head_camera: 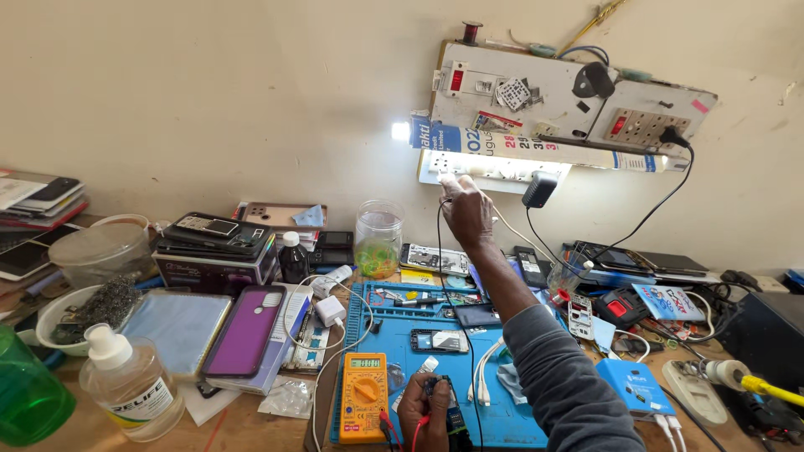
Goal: The person solders a small circuit board, then cleans it with a toothbrush and wipes it with a cloth. They connect a USB cable and use a multimeter to test the board's electrical continuity.
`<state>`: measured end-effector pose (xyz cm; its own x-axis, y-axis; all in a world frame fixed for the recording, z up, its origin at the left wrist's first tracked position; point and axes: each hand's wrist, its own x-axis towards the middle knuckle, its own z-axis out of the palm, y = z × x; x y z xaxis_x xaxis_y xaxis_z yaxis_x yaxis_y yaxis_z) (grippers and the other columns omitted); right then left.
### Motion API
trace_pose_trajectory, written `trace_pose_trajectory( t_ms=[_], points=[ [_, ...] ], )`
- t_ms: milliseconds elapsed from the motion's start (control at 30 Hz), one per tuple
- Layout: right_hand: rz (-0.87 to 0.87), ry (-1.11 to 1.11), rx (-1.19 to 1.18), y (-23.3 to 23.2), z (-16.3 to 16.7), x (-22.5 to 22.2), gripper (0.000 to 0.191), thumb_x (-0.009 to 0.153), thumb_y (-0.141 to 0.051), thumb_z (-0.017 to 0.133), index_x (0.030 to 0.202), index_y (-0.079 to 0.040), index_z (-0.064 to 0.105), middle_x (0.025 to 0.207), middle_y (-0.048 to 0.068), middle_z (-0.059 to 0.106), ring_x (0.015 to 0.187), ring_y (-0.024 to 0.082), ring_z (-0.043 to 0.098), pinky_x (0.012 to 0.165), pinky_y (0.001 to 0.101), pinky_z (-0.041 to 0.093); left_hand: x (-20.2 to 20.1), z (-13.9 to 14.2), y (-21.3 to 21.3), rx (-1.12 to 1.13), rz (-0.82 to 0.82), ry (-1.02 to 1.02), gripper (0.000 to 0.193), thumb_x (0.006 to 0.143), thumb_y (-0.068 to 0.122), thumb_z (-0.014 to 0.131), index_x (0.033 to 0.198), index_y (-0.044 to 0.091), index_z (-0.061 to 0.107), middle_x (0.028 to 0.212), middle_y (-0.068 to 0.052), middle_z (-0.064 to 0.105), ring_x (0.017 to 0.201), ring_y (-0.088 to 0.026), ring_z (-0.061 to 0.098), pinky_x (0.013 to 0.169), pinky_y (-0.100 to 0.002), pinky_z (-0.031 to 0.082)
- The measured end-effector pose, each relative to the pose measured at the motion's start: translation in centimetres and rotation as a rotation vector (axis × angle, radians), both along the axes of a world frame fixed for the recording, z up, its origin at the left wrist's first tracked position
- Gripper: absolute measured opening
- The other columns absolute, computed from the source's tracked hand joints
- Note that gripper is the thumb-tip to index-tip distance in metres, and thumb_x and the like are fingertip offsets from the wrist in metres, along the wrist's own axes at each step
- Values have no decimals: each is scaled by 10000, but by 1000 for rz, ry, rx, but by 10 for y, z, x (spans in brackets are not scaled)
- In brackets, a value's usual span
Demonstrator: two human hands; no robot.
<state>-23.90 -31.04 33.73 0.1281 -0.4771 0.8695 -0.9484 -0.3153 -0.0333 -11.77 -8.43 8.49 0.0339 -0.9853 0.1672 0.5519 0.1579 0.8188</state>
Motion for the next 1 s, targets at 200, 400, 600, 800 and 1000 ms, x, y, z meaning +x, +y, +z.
trace_pose_trajectory(
  t_ms=[200,400,600,800,1000],
  points=[
    [-97,-2,113,-6,17,13,158,916,-108,731,1065,-68,766,993,204,707,830,361,725,723,481,582,4,13,9,49,-16,-51,149,946,171,698,964,29,656,641,-5,615,585,-41,522,537,-224,389],
    [-156,-28,167,2,30,24,219,836,-130,798,1025,-26,760,1002,217,710,883,386,717,761,506,573,4,15,14,68,-43,-40,151,951,168,701,952,24,656,642,-1,599,580,-41,507,535,-226,383],
    [-93,22,98,-2,23,11,256,824,-63,783,1075,-25,753,1047,236,703,866,401,711,749,509,573,-4,-3,8,123,-83,-27,166,924,180,721,961,28,665,619,-20,656,553,-56,569,541,-231,441],
    [-68,39,7,-33,14,6,204,817,-31,746,1020,-20,723,988,240,690,840,399,695,726,515,554,-11,-15,4,157,-97,-4,187,913,180,741,937,13,661,645,-42,690,572,-70,602,561,-234,474],
    [-98,-42,67,-35,14,-7,244,989,-284,693,965,-43,670,886,219,711,807,411,694,708,536,529,-7,-17,10,78,-53,1,148,904,138,716,981,16,684,700,-14,686,629,-46,601,571,-222,466]
  ],
)
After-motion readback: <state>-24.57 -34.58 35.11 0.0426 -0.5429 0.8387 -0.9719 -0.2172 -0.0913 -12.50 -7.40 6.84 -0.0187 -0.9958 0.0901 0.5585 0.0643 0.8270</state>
